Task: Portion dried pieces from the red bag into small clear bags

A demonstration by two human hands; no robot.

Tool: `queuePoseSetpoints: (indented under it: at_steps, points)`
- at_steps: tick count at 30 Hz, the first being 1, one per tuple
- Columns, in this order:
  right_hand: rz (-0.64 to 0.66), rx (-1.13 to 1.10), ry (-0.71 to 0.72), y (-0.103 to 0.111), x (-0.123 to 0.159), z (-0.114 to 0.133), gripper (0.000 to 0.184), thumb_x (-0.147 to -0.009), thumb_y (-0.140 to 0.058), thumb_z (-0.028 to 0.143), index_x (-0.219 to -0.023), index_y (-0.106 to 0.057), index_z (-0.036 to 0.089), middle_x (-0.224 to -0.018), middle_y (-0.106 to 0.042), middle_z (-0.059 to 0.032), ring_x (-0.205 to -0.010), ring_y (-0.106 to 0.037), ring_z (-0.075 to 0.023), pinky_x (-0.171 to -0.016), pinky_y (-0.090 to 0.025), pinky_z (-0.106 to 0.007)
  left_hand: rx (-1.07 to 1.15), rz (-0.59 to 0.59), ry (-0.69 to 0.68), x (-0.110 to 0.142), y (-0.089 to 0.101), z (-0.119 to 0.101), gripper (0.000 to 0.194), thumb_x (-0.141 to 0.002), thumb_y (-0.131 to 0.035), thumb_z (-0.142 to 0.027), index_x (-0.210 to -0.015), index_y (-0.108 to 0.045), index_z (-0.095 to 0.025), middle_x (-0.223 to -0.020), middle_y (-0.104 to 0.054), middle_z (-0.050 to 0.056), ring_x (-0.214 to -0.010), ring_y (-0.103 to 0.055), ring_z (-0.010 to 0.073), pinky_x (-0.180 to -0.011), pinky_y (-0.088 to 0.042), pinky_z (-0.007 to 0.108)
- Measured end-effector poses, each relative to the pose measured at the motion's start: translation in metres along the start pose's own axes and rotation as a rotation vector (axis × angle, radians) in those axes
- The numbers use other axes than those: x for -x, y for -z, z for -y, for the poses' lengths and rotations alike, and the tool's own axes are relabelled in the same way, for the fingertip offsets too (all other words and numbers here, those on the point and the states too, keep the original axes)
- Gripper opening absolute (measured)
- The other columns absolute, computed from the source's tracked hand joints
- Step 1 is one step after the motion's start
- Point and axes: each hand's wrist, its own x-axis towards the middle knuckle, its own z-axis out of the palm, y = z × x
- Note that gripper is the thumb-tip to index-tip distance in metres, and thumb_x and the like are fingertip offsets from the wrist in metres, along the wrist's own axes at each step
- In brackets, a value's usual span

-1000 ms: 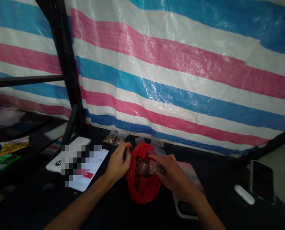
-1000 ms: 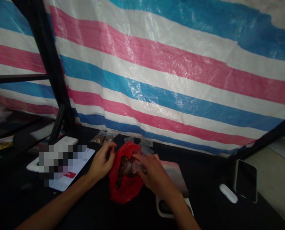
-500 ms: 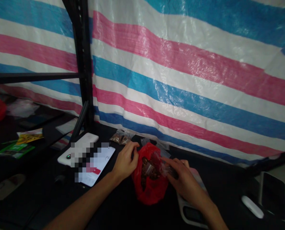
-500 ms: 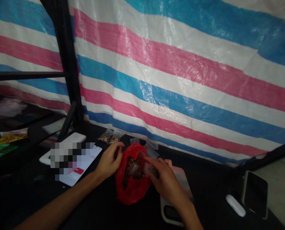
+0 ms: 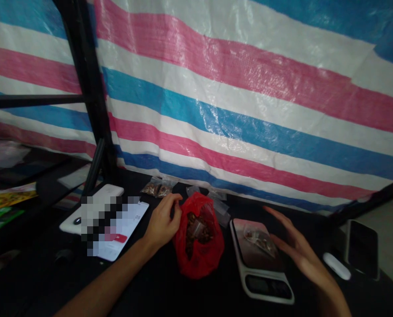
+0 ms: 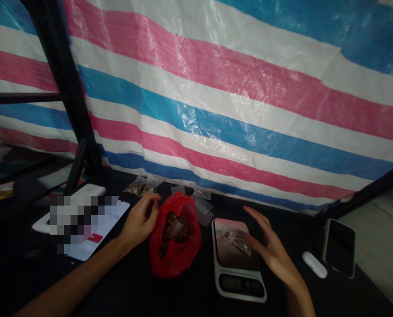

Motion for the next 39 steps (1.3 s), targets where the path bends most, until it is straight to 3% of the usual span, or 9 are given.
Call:
queuePoseSetpoints:
  at_steps: [3, 5, 17, 26, 39]
  points:
    - [-0.137, -0.007, -0.009, -0.001, 0.000, -0.014, 0.051, -0.090, -0.059, 0.054, -0.135, -0.059, 0.030, -0.146, -0.055, -0.0089, -0.141, -0.044, -0.0330, -0.120, -0.033, -0.054, -0.012, -0.013, 0.006, -0.001, 0.001, 0.000, 0.018, -0.094, -0.044, -0.013, -0.105, -0.056, -0.021, -0.092, -0.064, 0.004, -0.086, -0.066, 0.0183, -0.080, -0.053, 0.031]
    - [-0.158, -0.002, -0.012, -0.002, 0.001, -0.019, 0.046, -0.090, -0.059, 0.055, -0.128, -0.063, 0.031, -0.138, -0.060, -0.0088, -0.137, -0.049, -0.0332, -0.117, -0.037, -0.054, -0.017, -0.016, 0.014, -0.002, 0.001, 0.000, 0.017, -0.094, -0.045, -0.013, -0.105, -0.056, -0.020, -0.092, -0.065, 0.004, -0.086, -0.065, 0.0183, -0.079, -0.053, 0.030]
    - [0.055, 0.037, -0.001, -0.017, 0.002, -0.010, 0.045, -0.087, -0.065, 0.056, -0.122, -0.068, 0.030, -0.131, -0.066, -0.0094, -0.129, -0.055, -0.0343, -0.113, -0.039, -0.055, -0.019, -0.019, 0.030, -0.003, 0.001, 0.002, 0.017, -0.093, -0.046, -0.014, -0.104, -0.058, -0.019, -0.093, -0.067, 0.005, -0.086, -0.066, 0.0188, -0.079, -0.054, 0.030]
    - [0.034, 0.168, 0.050, -0.028, 0.007, -0.017, 0.051, -0.084, -0.069, 0.054, -0.130, -0.065, 0.032, -0.139, -0.062, -0.0082, -0.136, -0.048, -0.0352, -0.114, -0.037, -0.056, -0.024, -0.039, 0.033, -0.003, 0.004, 0.000, 0.017, -0.093, -0.045, -0.014, -0.103, -0.058, -0.020, -0.092, -0.067, 0.004, -0.085, -0.067, 0.0182, -0.078, -0.054, 0.029]
    - [0.026, 0.124, 0.005, -0.036, 0.007, -0.019, 0.053, -0.076, -0.076, 0.041, -0.127, -0.067, 0.032, -0.138, -0.060, -0.0075, -0.136, -0.045, -0.0332, -0.116, -0.035, -0.053, -0.015, -0.034, 0.025, -0.002, 0.001, 0.003, 0.017, -0.094, -0.044, -0.015, -0.104, -0.057, -0.020, -0.094, -0.067, 0.005, -0.086, -0.066, 0.0190, -0.079, -0.054, 0.032]
